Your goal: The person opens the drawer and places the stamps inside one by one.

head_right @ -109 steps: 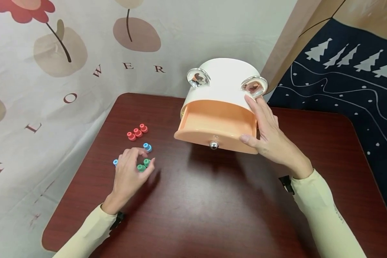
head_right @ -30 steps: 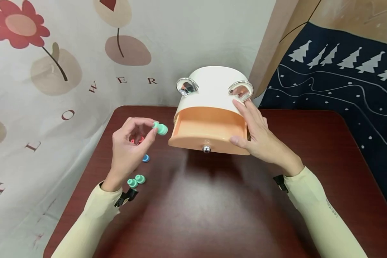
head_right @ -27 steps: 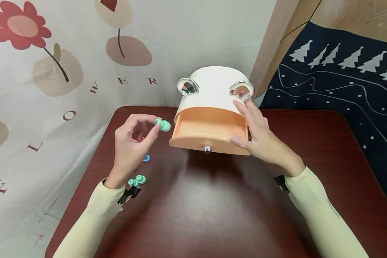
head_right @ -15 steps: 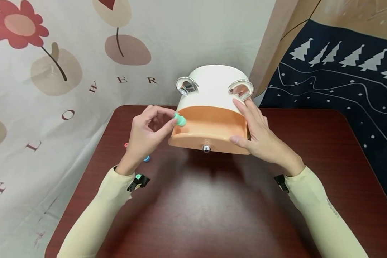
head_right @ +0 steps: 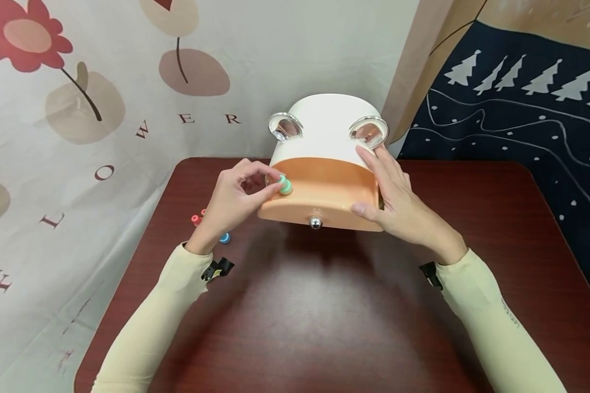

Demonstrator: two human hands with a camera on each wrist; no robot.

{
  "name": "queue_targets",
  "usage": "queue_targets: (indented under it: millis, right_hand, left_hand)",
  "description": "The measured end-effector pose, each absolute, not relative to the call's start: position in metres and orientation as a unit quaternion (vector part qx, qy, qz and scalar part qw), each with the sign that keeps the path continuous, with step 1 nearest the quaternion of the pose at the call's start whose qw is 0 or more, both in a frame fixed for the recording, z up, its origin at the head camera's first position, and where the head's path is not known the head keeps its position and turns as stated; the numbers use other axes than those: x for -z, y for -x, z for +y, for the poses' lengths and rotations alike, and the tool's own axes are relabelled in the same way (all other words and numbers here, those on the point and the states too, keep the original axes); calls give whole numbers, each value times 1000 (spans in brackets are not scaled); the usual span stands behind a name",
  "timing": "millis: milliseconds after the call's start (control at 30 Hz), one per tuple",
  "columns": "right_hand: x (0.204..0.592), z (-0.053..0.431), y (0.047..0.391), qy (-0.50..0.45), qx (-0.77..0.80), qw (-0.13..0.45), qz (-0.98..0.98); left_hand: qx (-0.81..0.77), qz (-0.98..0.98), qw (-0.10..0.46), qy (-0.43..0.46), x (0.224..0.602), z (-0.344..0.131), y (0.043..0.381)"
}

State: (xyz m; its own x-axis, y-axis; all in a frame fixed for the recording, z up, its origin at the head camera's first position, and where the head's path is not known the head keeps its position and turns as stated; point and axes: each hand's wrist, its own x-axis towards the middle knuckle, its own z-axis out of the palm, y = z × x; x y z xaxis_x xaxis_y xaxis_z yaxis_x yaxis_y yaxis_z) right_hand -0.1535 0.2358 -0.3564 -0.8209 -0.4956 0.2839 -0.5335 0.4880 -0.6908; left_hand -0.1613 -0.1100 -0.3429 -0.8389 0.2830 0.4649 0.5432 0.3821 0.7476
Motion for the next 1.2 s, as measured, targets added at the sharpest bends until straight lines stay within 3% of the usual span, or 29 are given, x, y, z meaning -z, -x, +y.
queue_targets:
  millis: [333,1200]
  right_hand:
    - [356,236,156,-298,-407,26,-863]
    - [358,235,152,-291,-420,20,-859]
  left_hand:
    - [535,-796,124,254,349,-109,163]
    - [525,-781,223,254,364,-136,134]
